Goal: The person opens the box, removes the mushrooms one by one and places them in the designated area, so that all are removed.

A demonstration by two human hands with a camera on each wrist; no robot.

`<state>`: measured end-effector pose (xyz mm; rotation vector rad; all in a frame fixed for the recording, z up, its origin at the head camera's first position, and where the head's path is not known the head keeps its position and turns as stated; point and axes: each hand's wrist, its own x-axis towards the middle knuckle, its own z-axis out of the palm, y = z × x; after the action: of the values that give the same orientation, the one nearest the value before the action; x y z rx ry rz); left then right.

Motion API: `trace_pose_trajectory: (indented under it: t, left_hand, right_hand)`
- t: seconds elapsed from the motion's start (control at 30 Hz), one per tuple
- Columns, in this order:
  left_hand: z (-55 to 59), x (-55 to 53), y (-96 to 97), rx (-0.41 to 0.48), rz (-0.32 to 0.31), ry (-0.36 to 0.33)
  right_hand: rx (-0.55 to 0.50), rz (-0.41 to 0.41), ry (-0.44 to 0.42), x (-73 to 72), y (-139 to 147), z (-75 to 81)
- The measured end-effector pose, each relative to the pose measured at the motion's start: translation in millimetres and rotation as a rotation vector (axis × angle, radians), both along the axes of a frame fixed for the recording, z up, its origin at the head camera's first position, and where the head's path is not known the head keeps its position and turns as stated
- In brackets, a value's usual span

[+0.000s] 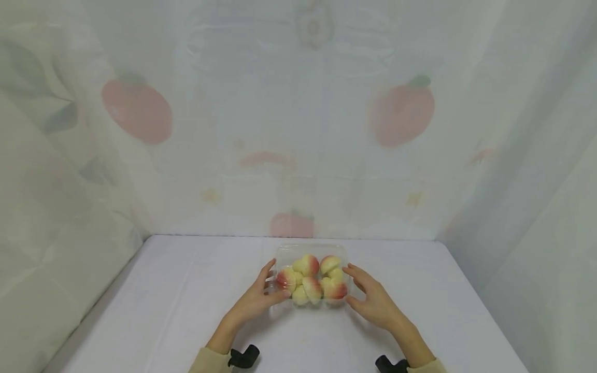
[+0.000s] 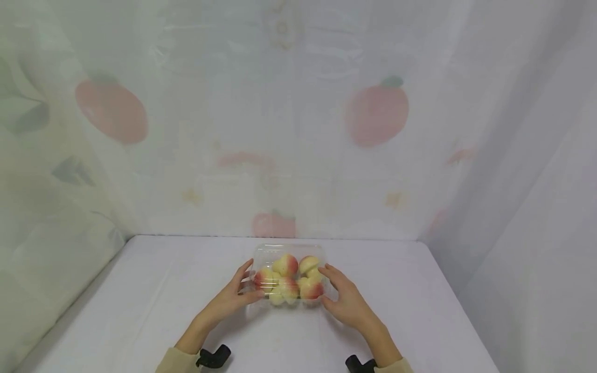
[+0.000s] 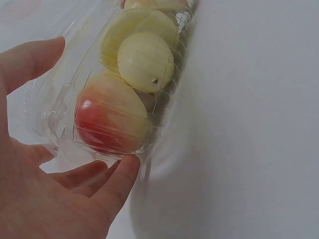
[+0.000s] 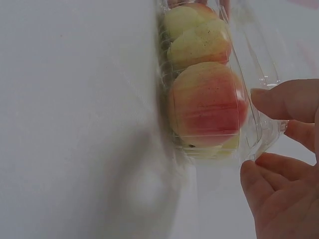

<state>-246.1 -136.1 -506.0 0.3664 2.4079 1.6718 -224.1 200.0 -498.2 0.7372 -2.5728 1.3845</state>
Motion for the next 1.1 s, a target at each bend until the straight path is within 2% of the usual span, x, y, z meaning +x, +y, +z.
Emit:
trace_pose_trajectory:
  t: [0.27,0.4,0.53,0.8,1.1]
  left_hand:
    - [-1.3,-0.8,0.2,-0.014,0.008,-0.008]
    - [-2.1,-0.8,-0.4,-0.007,0.013,-0.008]
    - [-2.1,-1.0,-0.5,-0.008,0.018,-0.016]
    - [-4.2,-1.9,-0.7,-0.018,0.01,-0.034]
    - [-5.6,-0.2,-0.6,-0.022,0.023,-0.026]
  right_hand:
    - [0.001,-0.012,0.056,3.8,-1.3,1.0]
    - [0.029,-0.031,0.111,4.7,-1.3,4.0]
    - [0.056,-0.053,0.165,4.2,-0.9,6.0]
    - [0.058,-0.075,0.215,1.9,-0.7,8.4]
    - [-0.003,-0.051,0.172,1.4,0.4,9.1]
